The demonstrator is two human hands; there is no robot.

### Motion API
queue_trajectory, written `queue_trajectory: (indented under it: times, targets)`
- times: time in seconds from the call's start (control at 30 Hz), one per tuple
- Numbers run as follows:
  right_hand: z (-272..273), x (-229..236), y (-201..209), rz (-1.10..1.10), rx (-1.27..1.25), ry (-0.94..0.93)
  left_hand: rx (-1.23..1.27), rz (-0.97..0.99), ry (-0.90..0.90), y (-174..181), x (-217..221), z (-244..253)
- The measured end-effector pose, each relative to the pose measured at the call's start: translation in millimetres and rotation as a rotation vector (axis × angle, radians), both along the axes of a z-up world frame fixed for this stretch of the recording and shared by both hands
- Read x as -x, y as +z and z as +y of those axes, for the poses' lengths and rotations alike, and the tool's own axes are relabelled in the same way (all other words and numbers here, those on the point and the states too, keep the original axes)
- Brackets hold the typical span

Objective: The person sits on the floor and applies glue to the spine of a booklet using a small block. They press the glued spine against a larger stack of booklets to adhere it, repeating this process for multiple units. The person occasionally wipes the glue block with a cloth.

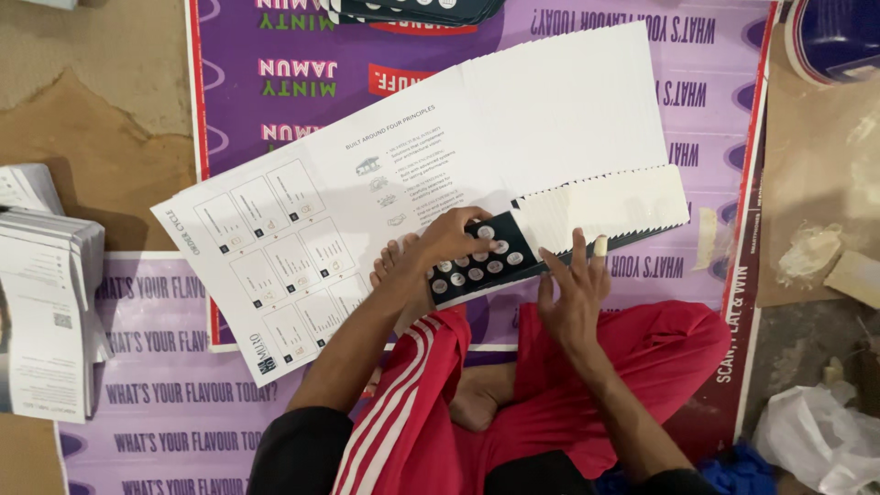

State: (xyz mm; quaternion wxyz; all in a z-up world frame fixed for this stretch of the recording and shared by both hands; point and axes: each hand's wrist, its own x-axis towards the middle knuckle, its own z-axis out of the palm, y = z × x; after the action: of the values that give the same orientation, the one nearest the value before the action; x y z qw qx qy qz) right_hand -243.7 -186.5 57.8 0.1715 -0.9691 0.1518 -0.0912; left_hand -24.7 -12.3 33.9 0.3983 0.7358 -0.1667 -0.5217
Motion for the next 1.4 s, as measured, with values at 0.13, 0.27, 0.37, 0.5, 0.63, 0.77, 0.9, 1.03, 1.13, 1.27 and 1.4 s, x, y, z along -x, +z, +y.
queue_trajectory:
  times: [0.13,0.27,0.37,0.5,0.63,0.77,0.9,1.03,1.13,1.27,1.4]
  targets:
    - [22,-1,12,-0.004,-0.009,-0.085,0.249,-0.027,-0.068,-29,-2,9]
    - [30,-7,12,-0.019,0.030,-0.086,0.156,0.057,-0.057,-27,-2,10]
    - [32,-25,5,-0.013,-0.134,-0.099,0.091,0.006,0.008,3,-2,8]
    - [35,-31,11,-0.071,-0.497,-0.203,0.138,-0.657,-0.150,53,-18,-1]
    - [57,-30,24,-0.184,-0.923,-0.347,0.108,-1.057,-0.588,80,-47,-16]
    - [58,-45,44,-0.117,-1.098,-0.464,0.051,-1.014,-0.725,87,-54,-30]
    - [38,-61,54,0.041,-0.910,-0.407,0.037,-1.072,-0.862,80,-50,-46]
    - [26,-73,47,0.054,-0.957,-0.400,-0.187,-1.014,-0.932,78,-43,-58]
    - [20,-77,40,0.073,-1.037,-0.368,-0.184,-1.120,-0.953,80,-54,-56]
    - [21,-80,33,0.127,-1.052,-0.436,-0.264,-0.989,-0.935,94,-66,-59]
    - [26,-73,30,0.087,-1.060,-0.244,-0.440,-0.688,-0.902,87,-78,-58]
